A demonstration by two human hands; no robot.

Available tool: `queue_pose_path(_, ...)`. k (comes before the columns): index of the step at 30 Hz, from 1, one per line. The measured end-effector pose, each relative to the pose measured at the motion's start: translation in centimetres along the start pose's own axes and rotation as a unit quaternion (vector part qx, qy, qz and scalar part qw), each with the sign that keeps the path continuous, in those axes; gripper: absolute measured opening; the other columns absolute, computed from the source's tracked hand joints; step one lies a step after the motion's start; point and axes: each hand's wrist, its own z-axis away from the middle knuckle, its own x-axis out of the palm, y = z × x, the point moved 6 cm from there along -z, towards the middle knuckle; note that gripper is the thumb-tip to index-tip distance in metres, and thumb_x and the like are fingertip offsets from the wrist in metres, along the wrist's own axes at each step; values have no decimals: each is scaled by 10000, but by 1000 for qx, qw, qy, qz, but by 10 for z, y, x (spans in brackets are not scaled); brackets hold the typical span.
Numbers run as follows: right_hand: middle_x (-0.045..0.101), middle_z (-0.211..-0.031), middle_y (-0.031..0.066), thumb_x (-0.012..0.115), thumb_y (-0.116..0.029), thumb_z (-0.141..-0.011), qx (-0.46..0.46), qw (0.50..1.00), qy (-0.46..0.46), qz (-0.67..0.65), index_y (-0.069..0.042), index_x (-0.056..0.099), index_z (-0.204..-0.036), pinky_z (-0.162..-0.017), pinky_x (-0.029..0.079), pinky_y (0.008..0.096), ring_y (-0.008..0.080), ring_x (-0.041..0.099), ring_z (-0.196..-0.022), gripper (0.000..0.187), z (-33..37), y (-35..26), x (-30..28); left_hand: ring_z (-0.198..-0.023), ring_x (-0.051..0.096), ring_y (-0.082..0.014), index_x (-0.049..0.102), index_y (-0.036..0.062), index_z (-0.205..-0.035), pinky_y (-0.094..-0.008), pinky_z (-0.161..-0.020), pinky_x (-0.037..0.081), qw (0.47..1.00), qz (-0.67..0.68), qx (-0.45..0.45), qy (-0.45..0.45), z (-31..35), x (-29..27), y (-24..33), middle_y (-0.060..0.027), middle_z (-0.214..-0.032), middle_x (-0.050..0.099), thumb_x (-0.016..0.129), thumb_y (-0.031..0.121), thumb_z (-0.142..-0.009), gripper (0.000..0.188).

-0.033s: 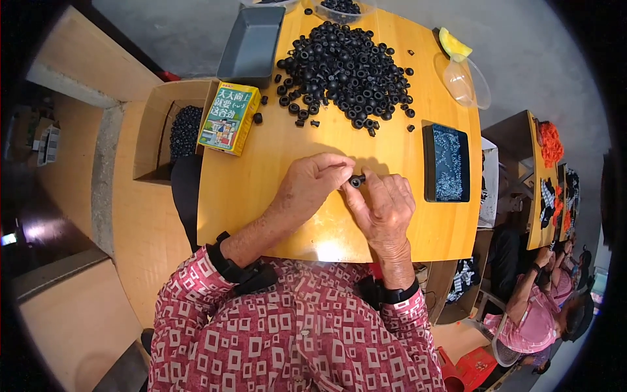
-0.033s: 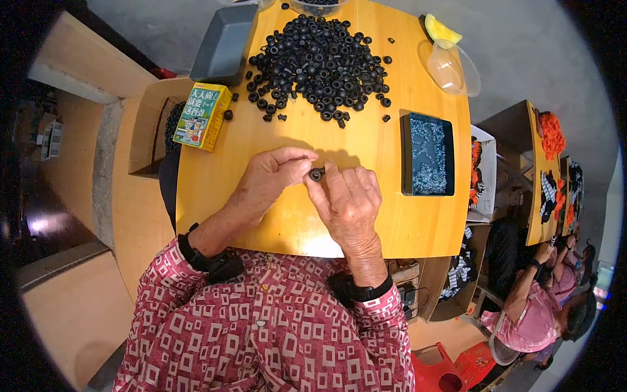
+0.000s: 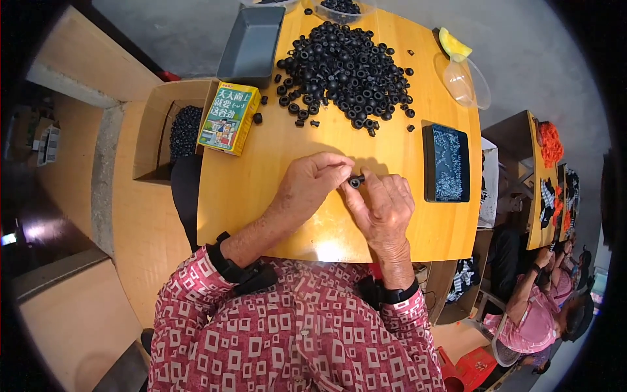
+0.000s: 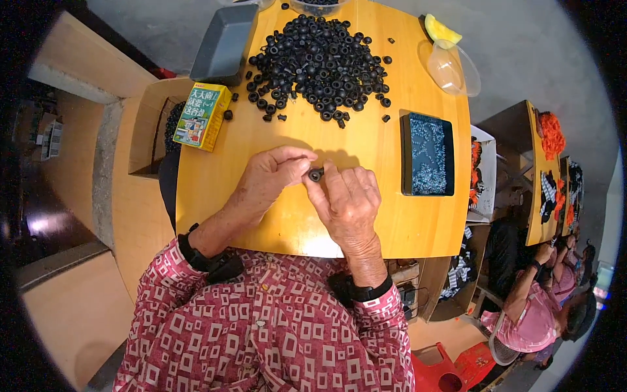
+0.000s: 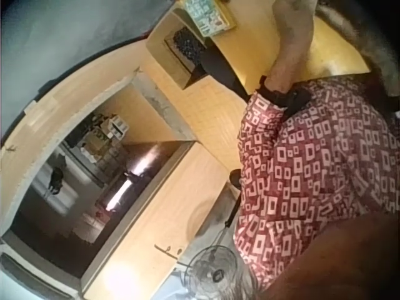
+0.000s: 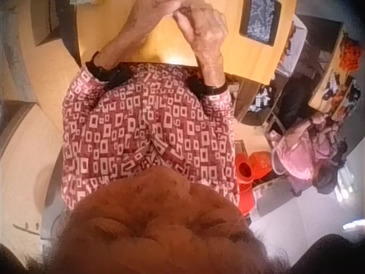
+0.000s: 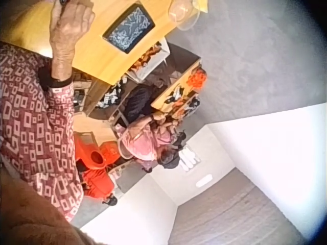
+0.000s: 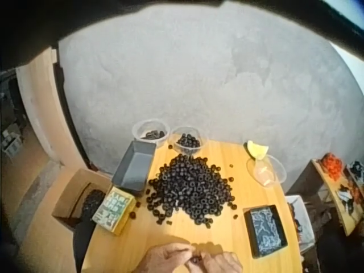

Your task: The person dumps black parts from a plastic container onto the table, then repeatedly picks up the parts and inserts small pins from a tray into them by hand.

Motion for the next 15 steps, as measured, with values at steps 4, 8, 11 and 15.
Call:
queue_pose_path(4,607,-701,86,862,-152,-713,10,1000,-4,-21,1,682,-920,-630,476,355,249,582,-646,314,0,-2,3,-988,608,-99,652,-8,-1156,-247,-885,486,997,75,7,8,-1,4,-5,-34,-1064,674,592,153,-996,235)
queue_pose_path(8,615,-714,87,847,-124,-713,13,999,6,-35,-4,685,-913,-632,477,356,249,581,-652,283,1,1,6,-893,626,-83,661,-25,-1095,-234,-806,512,996,49,60,40,-1,8,0,-34,-953,689,602,132,-978,204)
queue_pose_path(11,623,-730,87,833,-101,-703,19,999,7,-47,-8,688,-928,-636,476,358,250,582,-659,283,2,3,7,-886,623,-84,664,-25,-1086,-234,-800,509,997,35,53,41,1,10,1,-30,-938,684,621,137,-963,208)
queue_pose_path(15,624,-739,85,828,-93,-691,16,998,22,-51,-13,690,-944,-650,476,359,247,582,-667,299,4,6,6,-857,616,-77,689,-33,-1021,-235,-777,508,999,-29,33,12,5,7,5,-22,-909,686,659,153,-929,210)
